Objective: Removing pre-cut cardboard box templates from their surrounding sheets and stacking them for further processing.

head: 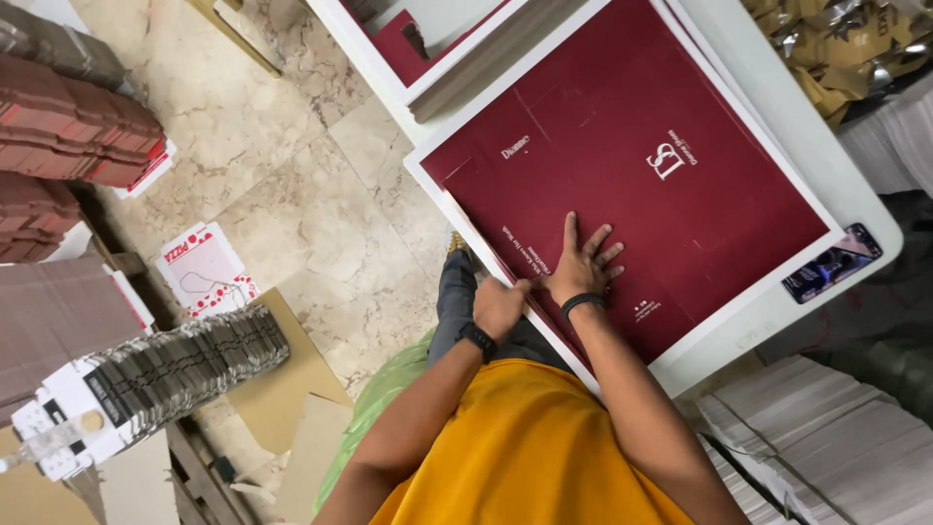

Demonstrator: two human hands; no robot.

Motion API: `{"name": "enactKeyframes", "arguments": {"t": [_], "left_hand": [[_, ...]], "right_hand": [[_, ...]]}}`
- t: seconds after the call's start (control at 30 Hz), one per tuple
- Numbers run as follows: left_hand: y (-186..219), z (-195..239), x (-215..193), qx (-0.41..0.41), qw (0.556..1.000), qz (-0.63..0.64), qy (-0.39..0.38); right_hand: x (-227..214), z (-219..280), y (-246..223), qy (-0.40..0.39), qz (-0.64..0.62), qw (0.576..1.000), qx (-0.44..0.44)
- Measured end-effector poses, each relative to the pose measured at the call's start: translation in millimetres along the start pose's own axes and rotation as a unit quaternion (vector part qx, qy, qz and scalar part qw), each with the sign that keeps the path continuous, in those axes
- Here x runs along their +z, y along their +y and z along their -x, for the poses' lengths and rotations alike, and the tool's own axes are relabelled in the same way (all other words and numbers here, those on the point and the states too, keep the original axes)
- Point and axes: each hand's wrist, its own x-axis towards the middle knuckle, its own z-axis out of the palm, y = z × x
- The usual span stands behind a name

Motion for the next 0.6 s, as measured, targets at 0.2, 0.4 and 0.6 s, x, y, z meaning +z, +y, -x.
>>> {"name": "enactKeyframes", "arguments": {"t": [0.2, 0.4, 0.6], "left_hand": [[-17.9, -50.1, 5.5, 0.001, 0.999, -0.009, -0.042], [-12.3, -40.0, -8.5, -0.006, 0.995, 0.052, -0.087], [-30.1, -65.3, -17.6, -0.007, 0.979, 0.066, -0.194]], "right_hand": [[13.7, -5.1, 15.6, 0.016, -0.008, 0.999, -0.034], [53.1, 5.1, 80.8, 0.148, -0.075, 0.976, -0.142], [99.6, 79.2, 158.7, 0.26, -0.136, 0.953, -0.075]]}}
